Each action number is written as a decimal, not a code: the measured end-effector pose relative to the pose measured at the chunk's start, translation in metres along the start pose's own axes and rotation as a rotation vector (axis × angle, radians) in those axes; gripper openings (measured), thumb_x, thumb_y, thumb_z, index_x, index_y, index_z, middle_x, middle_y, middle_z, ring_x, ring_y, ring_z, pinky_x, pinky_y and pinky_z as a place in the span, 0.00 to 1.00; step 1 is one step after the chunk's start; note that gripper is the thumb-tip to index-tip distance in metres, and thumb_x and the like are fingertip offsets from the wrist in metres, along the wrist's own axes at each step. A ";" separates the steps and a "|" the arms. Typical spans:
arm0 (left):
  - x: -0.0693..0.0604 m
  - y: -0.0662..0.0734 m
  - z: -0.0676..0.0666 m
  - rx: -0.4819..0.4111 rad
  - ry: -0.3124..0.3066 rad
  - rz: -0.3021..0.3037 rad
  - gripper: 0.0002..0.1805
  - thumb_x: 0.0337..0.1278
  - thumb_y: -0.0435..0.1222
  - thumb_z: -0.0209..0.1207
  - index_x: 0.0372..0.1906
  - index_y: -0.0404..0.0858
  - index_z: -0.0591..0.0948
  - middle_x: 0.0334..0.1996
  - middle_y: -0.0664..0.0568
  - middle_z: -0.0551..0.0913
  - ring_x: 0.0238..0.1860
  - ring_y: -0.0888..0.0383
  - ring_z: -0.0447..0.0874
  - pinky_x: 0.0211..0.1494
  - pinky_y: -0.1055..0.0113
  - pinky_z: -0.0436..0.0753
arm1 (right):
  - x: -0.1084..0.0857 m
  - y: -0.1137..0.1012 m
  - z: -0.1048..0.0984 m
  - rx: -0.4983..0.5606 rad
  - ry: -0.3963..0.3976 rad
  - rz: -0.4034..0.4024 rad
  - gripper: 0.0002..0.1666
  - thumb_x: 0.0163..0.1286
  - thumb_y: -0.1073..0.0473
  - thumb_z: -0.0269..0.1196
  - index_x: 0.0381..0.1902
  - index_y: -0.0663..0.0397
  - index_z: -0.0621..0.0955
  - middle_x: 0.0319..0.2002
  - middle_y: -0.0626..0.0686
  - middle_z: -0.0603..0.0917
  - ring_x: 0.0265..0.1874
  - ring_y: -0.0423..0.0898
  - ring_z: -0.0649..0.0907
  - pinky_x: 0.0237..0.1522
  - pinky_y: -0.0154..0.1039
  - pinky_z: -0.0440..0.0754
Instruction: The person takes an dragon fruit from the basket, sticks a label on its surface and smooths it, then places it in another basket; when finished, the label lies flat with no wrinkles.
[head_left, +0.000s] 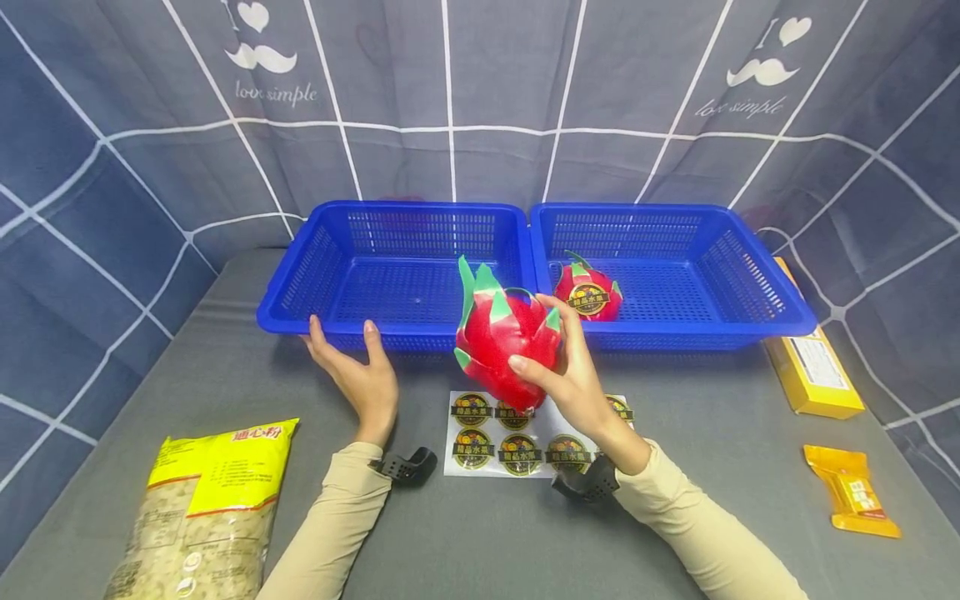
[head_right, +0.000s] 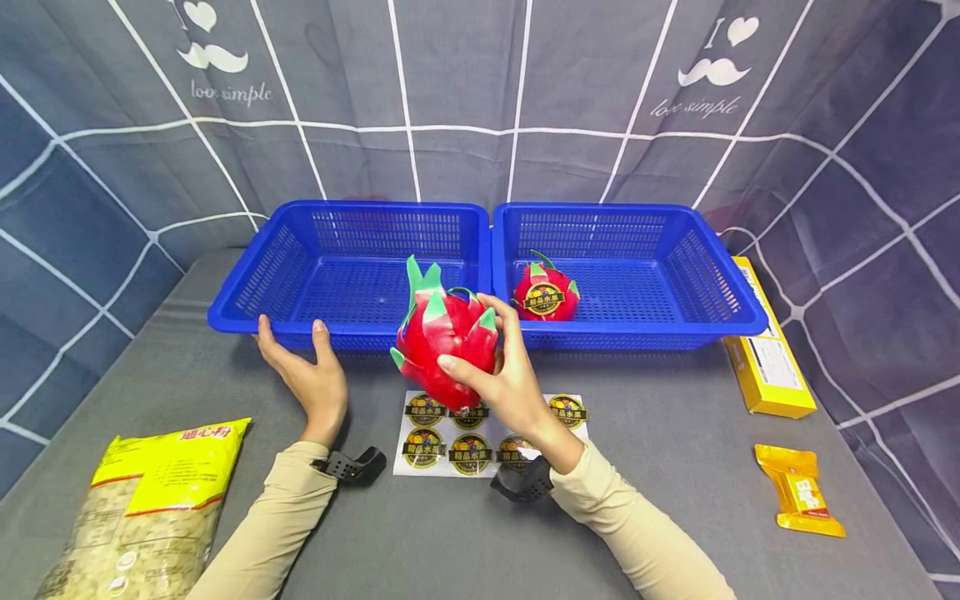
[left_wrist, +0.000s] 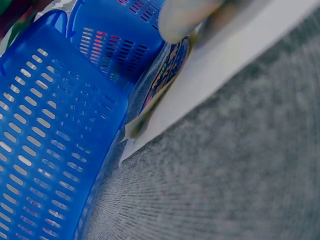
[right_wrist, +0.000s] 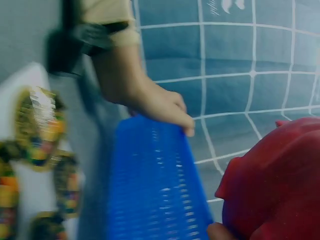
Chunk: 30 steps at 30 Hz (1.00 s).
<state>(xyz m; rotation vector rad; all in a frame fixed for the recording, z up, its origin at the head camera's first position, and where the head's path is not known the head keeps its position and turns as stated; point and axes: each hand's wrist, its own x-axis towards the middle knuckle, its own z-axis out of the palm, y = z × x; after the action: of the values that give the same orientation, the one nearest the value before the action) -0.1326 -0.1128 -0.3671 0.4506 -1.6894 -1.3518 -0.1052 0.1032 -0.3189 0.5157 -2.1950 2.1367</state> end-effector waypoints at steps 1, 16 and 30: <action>0.000 0.000 0.000 0.001 0.000 -0.001 0.35 0.57 0.38 0.55 0.66 0.31 0.56 0.68 0.34 0.49 0.71 0.43 0.41 0.74 0.59 0.42 | -0.005 0.002 -0.002 0.004 -0.007 -0.004 0.41 0.53 0.61 0.61 0.64 0.43 0.56 0.61 0.52 0.62 0.54 0.54 0.72 0.49 0.51 0.78; 0.000 0.003 -0.001 0.001 -0.012 -0.023 0.35 0.57 0.37 0.55 0.66 0.31 0.55 0.69 0.35 0.48 0.71 0.43 0.41 0.74 0.60 0.41 | -0.097 0.034 -0.013 -0.029 0.061 -0.056 0.55 0.44 0.65 0.68 0.67 0.52 0.51 0.60 0.54 0.60 0.55 0.48 0.69 0.39 0.38 0.83; 0.003 -0.018 0.003 0.017 -0.005 -0.017 0.36 0.56 0.40 0.56 0.67 0.37 0.55 0.70 0.37 0.47 0.72 0.46 0.41 0.74 0.60 0.42 | -0.135 0.039 0.007 -0.017 0.168 0.320 0.49 0.50 0.61 0.66 0.65 0.41 0.53 0.58 0.51 0.61 0.52 0.48 0.72 0.40 0.39 0.82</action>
<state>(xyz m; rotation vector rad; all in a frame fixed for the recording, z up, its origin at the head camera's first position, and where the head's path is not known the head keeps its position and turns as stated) -0.1406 -0.1197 -0.3824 0.4726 -1.7055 -1.3533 0.0135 0.1248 -0.3913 -0.0213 -2.3273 2.2034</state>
